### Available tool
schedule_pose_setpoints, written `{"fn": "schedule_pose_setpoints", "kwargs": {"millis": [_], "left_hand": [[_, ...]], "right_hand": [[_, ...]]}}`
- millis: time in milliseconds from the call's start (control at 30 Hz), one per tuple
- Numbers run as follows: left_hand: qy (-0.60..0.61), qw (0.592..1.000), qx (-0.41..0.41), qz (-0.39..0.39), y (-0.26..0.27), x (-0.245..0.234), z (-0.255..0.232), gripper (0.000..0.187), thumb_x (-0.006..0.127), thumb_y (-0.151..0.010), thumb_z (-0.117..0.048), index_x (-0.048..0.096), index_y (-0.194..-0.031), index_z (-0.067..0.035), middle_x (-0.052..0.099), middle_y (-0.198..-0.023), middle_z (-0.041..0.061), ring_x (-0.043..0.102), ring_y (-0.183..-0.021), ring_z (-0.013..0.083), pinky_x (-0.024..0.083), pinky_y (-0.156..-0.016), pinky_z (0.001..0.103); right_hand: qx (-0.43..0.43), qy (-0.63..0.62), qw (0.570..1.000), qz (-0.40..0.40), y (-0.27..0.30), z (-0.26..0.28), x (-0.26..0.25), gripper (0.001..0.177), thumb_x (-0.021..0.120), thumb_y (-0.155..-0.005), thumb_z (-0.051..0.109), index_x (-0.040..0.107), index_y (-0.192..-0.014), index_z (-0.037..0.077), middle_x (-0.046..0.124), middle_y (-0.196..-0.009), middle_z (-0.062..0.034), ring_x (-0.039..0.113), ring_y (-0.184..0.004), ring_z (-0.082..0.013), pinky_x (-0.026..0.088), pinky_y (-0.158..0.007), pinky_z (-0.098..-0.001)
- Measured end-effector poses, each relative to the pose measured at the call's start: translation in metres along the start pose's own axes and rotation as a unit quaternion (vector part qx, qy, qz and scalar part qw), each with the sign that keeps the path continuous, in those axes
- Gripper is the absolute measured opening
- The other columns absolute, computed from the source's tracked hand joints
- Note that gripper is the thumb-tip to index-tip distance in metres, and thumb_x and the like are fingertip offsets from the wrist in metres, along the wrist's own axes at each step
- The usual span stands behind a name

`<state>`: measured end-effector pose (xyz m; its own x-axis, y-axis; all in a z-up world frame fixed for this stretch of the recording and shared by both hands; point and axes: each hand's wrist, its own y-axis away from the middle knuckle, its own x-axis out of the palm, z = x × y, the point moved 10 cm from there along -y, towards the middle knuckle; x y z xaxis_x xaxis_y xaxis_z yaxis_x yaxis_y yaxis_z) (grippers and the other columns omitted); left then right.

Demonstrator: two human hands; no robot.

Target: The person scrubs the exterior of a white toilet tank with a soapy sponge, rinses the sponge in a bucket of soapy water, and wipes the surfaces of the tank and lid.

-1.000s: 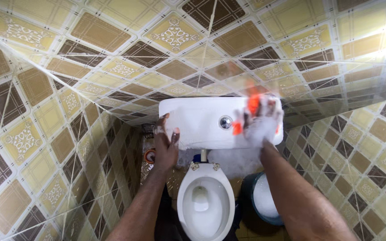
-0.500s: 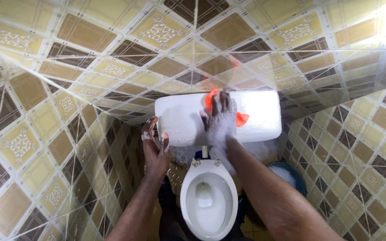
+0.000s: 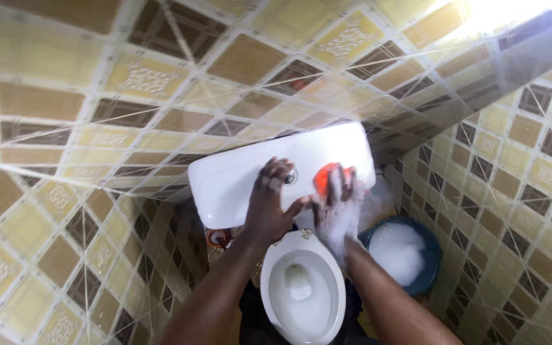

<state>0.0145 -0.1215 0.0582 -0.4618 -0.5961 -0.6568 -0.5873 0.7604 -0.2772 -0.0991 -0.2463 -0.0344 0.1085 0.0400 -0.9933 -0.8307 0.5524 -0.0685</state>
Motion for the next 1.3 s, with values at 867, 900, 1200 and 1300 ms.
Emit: {"fn": "schedule_pose_setpoints", "kwargs": {"millis": [867, 900, 1200, 1300], "left_hand": [[-0.385, 0.878, 0.156, 0.237, -0.06, 0.172, -0.028, 0.106, 0.069, -0.077, -0.077, 0.036, -0.15, -0.008, 0.036, -0.15, 0.021, 0.027, -0.149, 0.0438, 0.025, -0.113, 0.07], [-0.365, 0.888, 0.178, 0.214, -0.062, 0.171, -0.034, 0.104, 0.069, -0.08, -0.077, 0.036, -0.15, -0.009, 0.036, -0.149, 0.021, 0.027, -0.149, 0.0437, 0.025, -0.113, 0.069], [-0.387, 0.873, 0.202, 0.218, -0.058, 0.17, -0.037, 0.102, 0.073, -0.084, -0.072, 0.034, -0.154, -0.01, 0.033, -0.153, 0.019, 0.028, -0.15, 0.0436, 0.028, -0.117, 0.066], [-0.374, 0.879, 0.204, 0.216, -0.062, 0.172, -0.04, 0.103, 0.074, -0.084, -0.071, 0.032, -0.156, -0.009, 0.032, -0.154, 0.02, 0.026, -0.151, 0.0438, 0.028, -0.117, 0.066]], "right_hand": [[0.191, -0.944, 0.257, -0.073, -0.029, -0.103, 0.12, 0.09, 0.055, -0.095, 0.068, 0.04, -0.155, 0.003, 0.054, -0.149, -0.0146, 0.051, -0.138, -0.0297, 0.044, -0.117, -0.048], [0.173, -0.945, 0.267, -0.081, -0.036, -0.107, 0.129, 0.091, 0.056, -0.095, 0.069, 0.041, -0.155, 0.003, 0.055, -0.148, -0.0143, 0.053, -0.137, -0.029, 0.046, -0.116, -0.0473], [0.325, -0.845, 0.417, 0.075, -0.027, -0.091, 0.281, 0.064, 0.05, -0.111, 0.047, 0.049, -0.161, 0.007, 0.051, -0.123, -0.0195, 0.044, -0.115, -0.025, 0.037, -0.099, -0.0409], [0.235, -0.844, 0.482, -0.011, -0.027, -0.106, 0.207, 0.07, 0.048, -0.11, 0.053, 0.045, -0.16, 0.005, 0.054, -0.137, -0.0171, 0.048, -0.128, -0.021, 0.039, -0.109, -0.0382]]}}
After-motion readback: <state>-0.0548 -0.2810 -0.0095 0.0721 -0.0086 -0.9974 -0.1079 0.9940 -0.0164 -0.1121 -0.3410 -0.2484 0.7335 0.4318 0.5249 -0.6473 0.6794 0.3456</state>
